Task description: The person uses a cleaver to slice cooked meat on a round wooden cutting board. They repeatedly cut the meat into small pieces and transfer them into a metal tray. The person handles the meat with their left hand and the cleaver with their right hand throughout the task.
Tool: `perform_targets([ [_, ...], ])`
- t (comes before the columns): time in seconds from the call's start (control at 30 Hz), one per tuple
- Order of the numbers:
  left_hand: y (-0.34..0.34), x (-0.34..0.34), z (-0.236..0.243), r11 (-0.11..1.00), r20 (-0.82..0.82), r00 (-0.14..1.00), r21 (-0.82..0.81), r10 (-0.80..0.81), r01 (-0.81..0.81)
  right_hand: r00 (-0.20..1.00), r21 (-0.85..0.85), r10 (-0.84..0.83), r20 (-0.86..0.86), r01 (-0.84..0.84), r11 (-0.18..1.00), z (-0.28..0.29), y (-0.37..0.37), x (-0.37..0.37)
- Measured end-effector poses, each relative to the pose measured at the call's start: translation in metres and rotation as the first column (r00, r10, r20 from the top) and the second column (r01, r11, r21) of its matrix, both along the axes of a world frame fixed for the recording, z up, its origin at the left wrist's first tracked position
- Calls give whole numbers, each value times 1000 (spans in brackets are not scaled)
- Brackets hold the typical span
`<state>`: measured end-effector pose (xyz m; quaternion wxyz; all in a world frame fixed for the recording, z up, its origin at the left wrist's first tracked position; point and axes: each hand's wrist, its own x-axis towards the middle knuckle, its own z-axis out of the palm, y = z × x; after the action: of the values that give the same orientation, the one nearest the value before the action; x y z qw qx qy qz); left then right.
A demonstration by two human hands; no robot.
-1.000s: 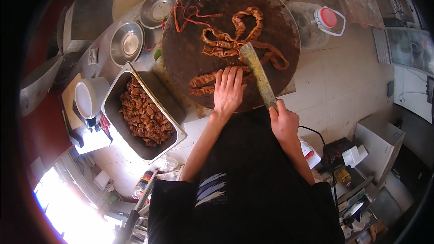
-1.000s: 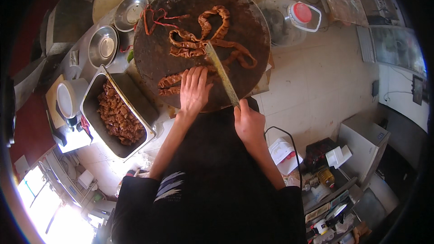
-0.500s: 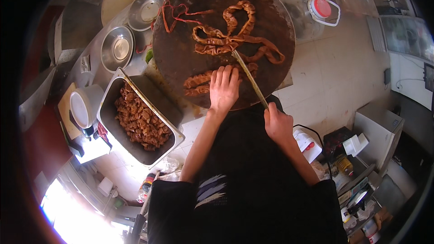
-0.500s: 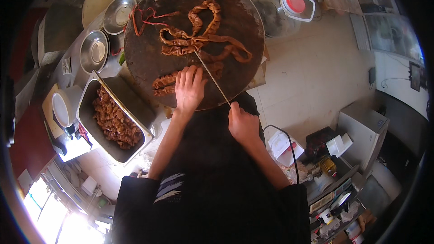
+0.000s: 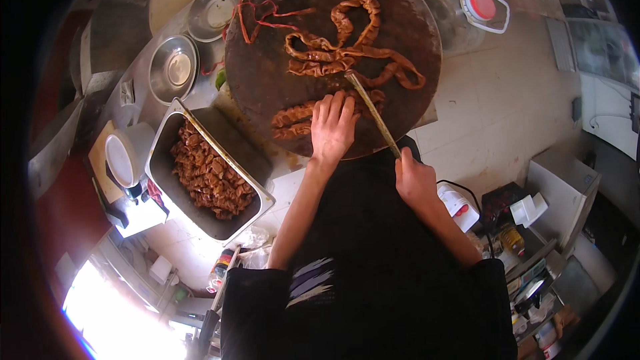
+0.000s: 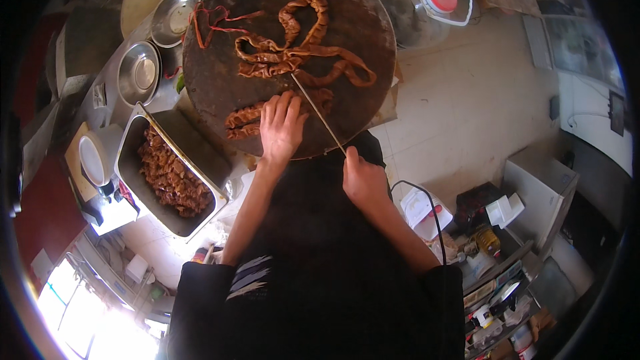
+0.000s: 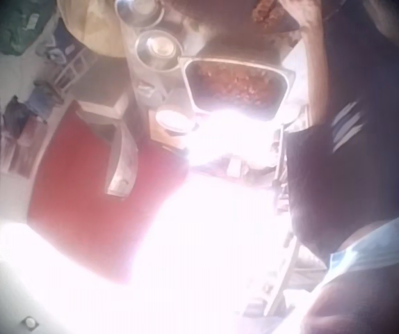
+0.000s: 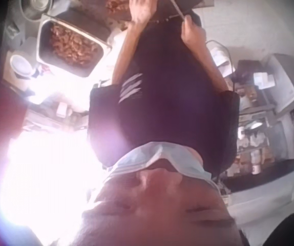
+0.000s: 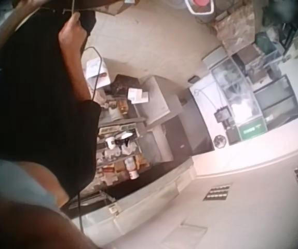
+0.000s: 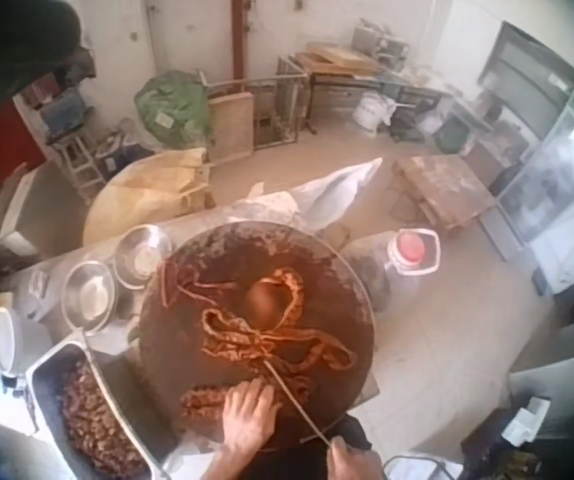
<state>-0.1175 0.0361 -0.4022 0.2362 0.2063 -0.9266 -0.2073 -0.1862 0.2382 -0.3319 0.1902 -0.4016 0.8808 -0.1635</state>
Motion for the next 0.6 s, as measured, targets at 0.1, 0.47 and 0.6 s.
perform_targets([
  [0.1, 1, 1, -3, 1000, -26, 1000, -12, 0, -1, 999, 6, 21, 43, -21, 1000, 4, 12, -4],
  [0.47, 3, -1, -3, 1000, -47, 999, 1, 11, -11, 999, 30, 52, 1, -52, 998, -9, -8, -9],
  [0.6, 2, 3, 3, 999, 3, 1000, 37, -6, 6, 998, 3, 52, -21, -52, 999, -13, -7, -11],
])
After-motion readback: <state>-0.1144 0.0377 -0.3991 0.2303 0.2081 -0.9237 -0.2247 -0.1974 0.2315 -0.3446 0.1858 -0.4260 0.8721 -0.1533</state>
